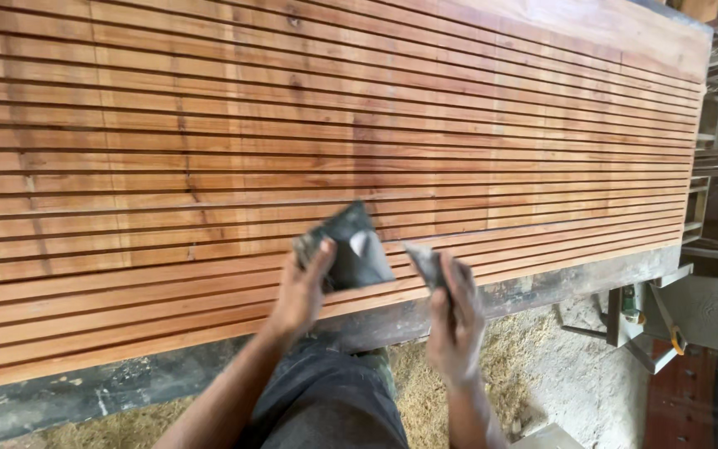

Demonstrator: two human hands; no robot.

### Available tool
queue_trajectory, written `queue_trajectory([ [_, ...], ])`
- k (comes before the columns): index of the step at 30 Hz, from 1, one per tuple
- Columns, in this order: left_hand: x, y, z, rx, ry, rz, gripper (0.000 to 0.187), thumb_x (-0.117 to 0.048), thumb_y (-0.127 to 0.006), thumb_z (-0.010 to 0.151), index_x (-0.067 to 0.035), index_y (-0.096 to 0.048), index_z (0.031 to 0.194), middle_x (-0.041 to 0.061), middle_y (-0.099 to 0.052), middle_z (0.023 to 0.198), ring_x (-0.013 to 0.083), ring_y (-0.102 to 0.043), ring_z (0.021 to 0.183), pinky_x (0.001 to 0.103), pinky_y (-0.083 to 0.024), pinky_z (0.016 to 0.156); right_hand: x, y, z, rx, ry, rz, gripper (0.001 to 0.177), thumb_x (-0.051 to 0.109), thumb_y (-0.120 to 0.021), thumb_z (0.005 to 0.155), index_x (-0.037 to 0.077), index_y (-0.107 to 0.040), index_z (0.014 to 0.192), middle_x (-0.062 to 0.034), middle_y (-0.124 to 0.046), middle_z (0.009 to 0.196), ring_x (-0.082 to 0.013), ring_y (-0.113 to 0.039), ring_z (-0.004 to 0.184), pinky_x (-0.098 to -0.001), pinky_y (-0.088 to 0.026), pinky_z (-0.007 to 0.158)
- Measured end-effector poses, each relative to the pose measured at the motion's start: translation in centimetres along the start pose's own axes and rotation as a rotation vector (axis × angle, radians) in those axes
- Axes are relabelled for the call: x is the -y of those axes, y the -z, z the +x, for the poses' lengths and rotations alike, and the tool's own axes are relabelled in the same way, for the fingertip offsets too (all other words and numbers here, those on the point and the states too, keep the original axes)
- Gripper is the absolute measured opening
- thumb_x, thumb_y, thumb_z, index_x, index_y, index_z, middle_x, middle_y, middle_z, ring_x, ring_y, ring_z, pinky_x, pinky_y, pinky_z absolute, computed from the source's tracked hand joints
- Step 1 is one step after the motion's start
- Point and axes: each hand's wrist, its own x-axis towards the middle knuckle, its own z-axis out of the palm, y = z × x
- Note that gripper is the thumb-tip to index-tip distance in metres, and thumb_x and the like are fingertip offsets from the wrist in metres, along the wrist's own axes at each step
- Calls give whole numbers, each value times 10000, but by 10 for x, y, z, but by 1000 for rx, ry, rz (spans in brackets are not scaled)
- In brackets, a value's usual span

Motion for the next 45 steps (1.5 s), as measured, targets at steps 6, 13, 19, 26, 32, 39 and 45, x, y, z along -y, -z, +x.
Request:
queue_trajectory([
  [6, -16, -41, -12, 104, -87, -101, 325, -309, -600, 1022, -27, -636, 1180, 61, -707, 1016, 139, -678, 895, 326, -592, 788, -6, -16, -11, 92, 219, -178, 313, 108, -514, 1076, 51, -639, 1357, -177, -662, 1302, -248, -698, 1124, -305, -648, 878],
  [13, -88, -25, 5, 206, 137, 630, 383, -392, -545, 1039, -40, -683, 1107, 48, -624, 828, 151, -558, 742, 322, -479, 664, -10, 26, 18, 432, -237, -325, 304, 121, -580, 988, 156, -713, 1260, -88, -706, 1257, -190, -717, 1031, -307, -643, 838],
  [19, -94, -51, 2, 310, 371, 1063, 361, -390, -573, 1013, -58, -712, 1002, 39, -577, 669, 164, -497, 618, 378, -437, 583, 43, 50, 31, 487, 272, -539, 358, 84, -700, 853, 207, -757, 1184, 2, -732, 1225, -216, -640, 1191, -404, -520, 1093],
  [26, -73, -51, 6, 342, 109, 1143, 290, -288, -568, 994, -31, -695, 1042, 140, -671, 694, 229, -631, 615, 435, -497, 617, 56, 14, 37, 665, 209, -559, 443, 59, -728, 777, 260, -775, 1169, 20, -722, 1195, -208, -604, 1156, -407, -463, 1070],
  [32, -58, -20, 33, 162, 100, 916, 321, -323, -500, 1029, -152, -668, 1243, 63, -745, 890, 131, -703, 763, 336, -573, 678, 7, 13, 38, 741, 73, -445, 549, -50, -587, 834, 289, -763, 1229, 10, -732, 1225, -193, -635, 1137, -351, -562, 1009],
  [39, -55, 55, 62, -216, -553, 637, 275, -239, -520, 1137, -19, -644, 1245, -10, -555, 810, 62, -493, 689, 251, -415, 584, -55, -11, 43, 634, -86, -536, 427, 27, -691, 858, 207, -744, 1242, -26, -730, 1191, -223, -674, 1010, -378, -583, 906],
  [45, -36, 76, 61, -299, -595, 858, 276, -174, -555, 1089, 5, -641, 1282, 24, -599, 727, 70, -505, 658, 274, -448, 604, -44, -38, 31, 543, -18, -626, 456, 25, -715, 808, 193, -748, 1231, -30, -724, 1173, -234, -642, 1084, -417, -544, 955],
])
